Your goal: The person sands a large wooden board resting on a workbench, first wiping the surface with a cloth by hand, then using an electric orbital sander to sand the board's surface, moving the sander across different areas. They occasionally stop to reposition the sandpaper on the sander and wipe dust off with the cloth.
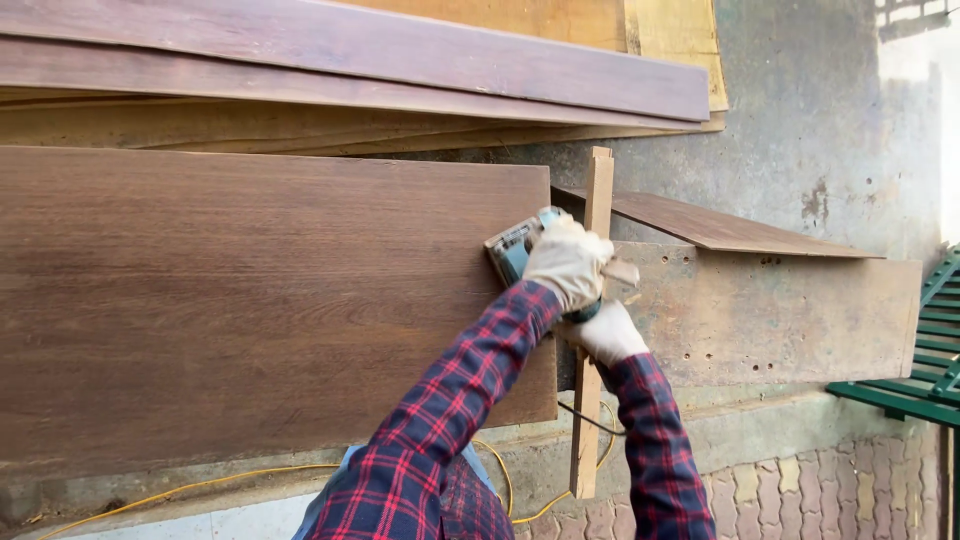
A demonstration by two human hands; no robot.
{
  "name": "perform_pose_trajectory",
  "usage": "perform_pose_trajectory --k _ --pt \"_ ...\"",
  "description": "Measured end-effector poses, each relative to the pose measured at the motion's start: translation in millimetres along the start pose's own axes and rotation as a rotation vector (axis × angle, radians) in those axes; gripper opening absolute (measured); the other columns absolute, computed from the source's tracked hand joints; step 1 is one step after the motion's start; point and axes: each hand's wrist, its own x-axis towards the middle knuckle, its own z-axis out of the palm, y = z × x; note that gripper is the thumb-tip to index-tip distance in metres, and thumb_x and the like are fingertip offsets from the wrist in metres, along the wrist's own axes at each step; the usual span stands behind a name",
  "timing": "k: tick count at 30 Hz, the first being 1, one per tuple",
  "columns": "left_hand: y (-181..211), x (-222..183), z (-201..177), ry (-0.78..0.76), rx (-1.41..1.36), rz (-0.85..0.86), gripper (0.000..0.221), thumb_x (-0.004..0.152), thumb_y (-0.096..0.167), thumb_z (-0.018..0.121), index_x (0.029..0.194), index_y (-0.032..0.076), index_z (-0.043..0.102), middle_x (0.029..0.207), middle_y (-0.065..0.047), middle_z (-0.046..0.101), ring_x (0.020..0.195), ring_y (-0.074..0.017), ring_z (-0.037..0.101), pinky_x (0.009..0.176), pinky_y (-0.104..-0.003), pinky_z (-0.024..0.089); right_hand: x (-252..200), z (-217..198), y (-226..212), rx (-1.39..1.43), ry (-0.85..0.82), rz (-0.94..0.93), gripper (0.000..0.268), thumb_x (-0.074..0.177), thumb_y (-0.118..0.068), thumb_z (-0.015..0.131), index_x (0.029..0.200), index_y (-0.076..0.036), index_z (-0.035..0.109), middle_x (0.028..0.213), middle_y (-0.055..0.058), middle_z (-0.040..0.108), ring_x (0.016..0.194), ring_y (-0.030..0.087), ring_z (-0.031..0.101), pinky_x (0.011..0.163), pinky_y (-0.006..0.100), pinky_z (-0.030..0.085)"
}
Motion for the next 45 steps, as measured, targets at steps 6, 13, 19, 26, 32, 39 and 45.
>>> perform_pose_trajectory --k 6,13,19,26,32,39,45 --pt "11 -34 6 0.128 -0.027 0.062 0.014 0.083 0.017 0.058 0.077 0.013 0.071 0.07 -0.009 0.07 0.065 -0.0235 0.062 0.082 -0.04 0.048 -24 20 20 -0.019 -0.002 0.038 0.033 0.066 -0.023 0.091 0.082 0.0 0.073 0.066 0.01 0.071 0.052 0.016 0.063 0.047 0.034 0.051" --pt "-47 -54 -45 0.027 0.034 -0.082 0.016 0.086 0.014 0.057 0.085 0.011 0.073 0.077 -0.012 0.072 0.071 -0.0253 0.067 0.079 -0.04 0.051 -24 56 -61 -0.032 -0.083 -0.037 0.031 0.072 -0.028 0.087 0.07 -0.001 0.07 0.057 0.009 0.067 0.046 0.015 0.061 0.043 0.031 0.049" --pt "-106 -113 -110 0.098 0.125 -0.212 0.017 0.078 0.012 0.059 0.088 0.011 0.073 0.082 -0.012 0.073 0.078 -0.0295 0.069 0.075 -0.044 0.056 -41 120 -136 -0.287 -0.138 -0.18 0.041 0.077 -0.041 0.079 0.069 -0.002 0.074 0.056 0.009 0.067 0.045 0.015 0.063 0.045 0.03 0.052" --pt "-149 -212 -160 0.299 0.259 -0.258 0.015 0.077 0.013 0.069 0.091 0.014 0.077 0.08 -0.009 0.074 0.082 -0.0274 0.07 0.089 -0.042 0.054 -69 202 -180 -0.536 -0.171 -0.333 0.045 0.075 -0.044 0.075 0.084 0.0 0.079 0.071 0.016 0.073 0.067 0.026 0.076 0.068 0.037 0.06" --pt "-156 -273 -181 0.382 0.285 -0.35 0.018 0.078 0.014 0.072 0.095 0.011 0.077 0.086 -0.01 0.075 0.086 -0.0288 0.07 0.091 -0.042 0.053 -90 246 -192 -0.555 -0.204 -0.44 0.037 0.072 -0.038 0.073 0.089 -0.005 0.078 0.082 0.013 0.077 0.086 0.027 0.076 0.081 0.039 0.06" --pt "-122 -242 -163 0.423 0.319 -0.39 0.015 0.077 0.02 0.076 0.091 0.013 0.076 0.086 -0.008 0.075 0.09 -0.0305 0.069 0.089 -0.045 0.05 -81 209 -172 -0.547 -0.26 -0.495 0.041 0.077 -0.045 0.068 0.086 -0.006 0.077 0.079 0.012 0.078 0.085 0.026 0.078 0.08 0.038 0.061" --pt "-73 -165 -100 0.396 0.275 -0.408 0.015 0.074 0.02 0.072 0.087 0.015 0.075 0.086 -0.012 0.073 0.092 -0.0338 0.068 0.087 -0.046 0.05 -58 119 -118 -0.539 -0.278 -0.423 0.053 0.076 -0.055 0.072 0.085 -0.004 0.08 0.071 0.012 0.076 0.059 0.02 0.074 0.059 0.033 0.06"
